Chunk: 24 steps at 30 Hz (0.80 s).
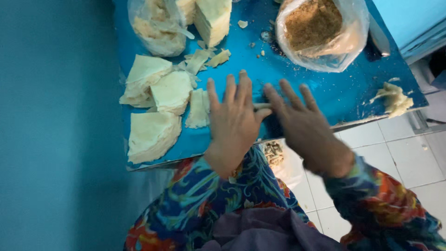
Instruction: The person sits on the floor at a low blue table and shapes pieces of pale dough by hand, pressing a brown filling from a plastic-lined bowl into each piece and folding and pinching the dough closed, placing finished rolled pieces in a pile on the table.
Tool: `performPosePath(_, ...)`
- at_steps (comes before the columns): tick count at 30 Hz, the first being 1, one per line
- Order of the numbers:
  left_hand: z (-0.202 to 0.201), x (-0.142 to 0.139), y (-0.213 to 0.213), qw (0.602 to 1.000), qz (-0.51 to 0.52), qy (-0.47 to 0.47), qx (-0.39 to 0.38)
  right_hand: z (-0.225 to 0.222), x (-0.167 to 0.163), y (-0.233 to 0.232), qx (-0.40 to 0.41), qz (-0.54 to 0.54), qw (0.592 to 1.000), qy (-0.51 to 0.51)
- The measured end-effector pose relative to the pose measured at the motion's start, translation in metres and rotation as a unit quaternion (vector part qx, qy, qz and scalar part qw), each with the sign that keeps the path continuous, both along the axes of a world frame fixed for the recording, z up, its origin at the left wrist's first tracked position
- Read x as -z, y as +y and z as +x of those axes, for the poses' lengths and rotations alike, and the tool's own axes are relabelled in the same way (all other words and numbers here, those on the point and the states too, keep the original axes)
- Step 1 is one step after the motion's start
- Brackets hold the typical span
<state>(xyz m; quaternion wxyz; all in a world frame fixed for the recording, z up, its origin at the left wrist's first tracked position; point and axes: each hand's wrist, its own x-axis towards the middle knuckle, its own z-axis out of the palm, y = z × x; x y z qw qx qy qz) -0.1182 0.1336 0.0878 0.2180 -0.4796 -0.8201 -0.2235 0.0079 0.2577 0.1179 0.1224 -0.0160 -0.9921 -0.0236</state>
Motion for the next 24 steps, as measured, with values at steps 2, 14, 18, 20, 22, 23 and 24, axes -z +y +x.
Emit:
performPosePath(2, -0.003, -0.003, -0.025, 0.999, 0.025, -0.02, -0.022, 0.003, -0.012, 0.001, 0.001, -0.063, 0.998, -0.001)
performPosePath(14, -0.006, 0.013, -0.084, 0.995, -0.018, 0.014, -0.096, 0.009, -0.008, 0.004, -0.003, -0.105, 0.992, 0.068)
performPosePath(18, -0.012, 0.02, -0.079, 0.994, -0.012, 0.045, -0.1, 0.009, 0.011, 0.004, -0.046, -0.094, 0.993, 0.06)
performPosePath(20, -0.013, 0.026, -0.078, 0.995, 0.002, 0.028, -0.091, 0.005, 0.018, 0.014, -0.056, -0.127, 0.989, 0.049)
performPosePath(22, -0.017, 0.03, -0.078, 0.996, 0.009, 0.026, -0.09, 0.004, 0.016, 0.027, -0.055, -0.174, 0.982, 0.043)
performPosePath(23, -0.019, 0.031, -0.079, 0.995, 0.005, 0.027, -0.093, 0.004, 0.015, 0.029, -0.045, -0.176, 0.982, 0.057)
performPosePath(24, -0.019, 0.032, -0.079, 0.995, 0.001, 0.025, -0.096, 0.003, 0.012, 0.03, -0.034, -0.179, 0.981, 0.069)
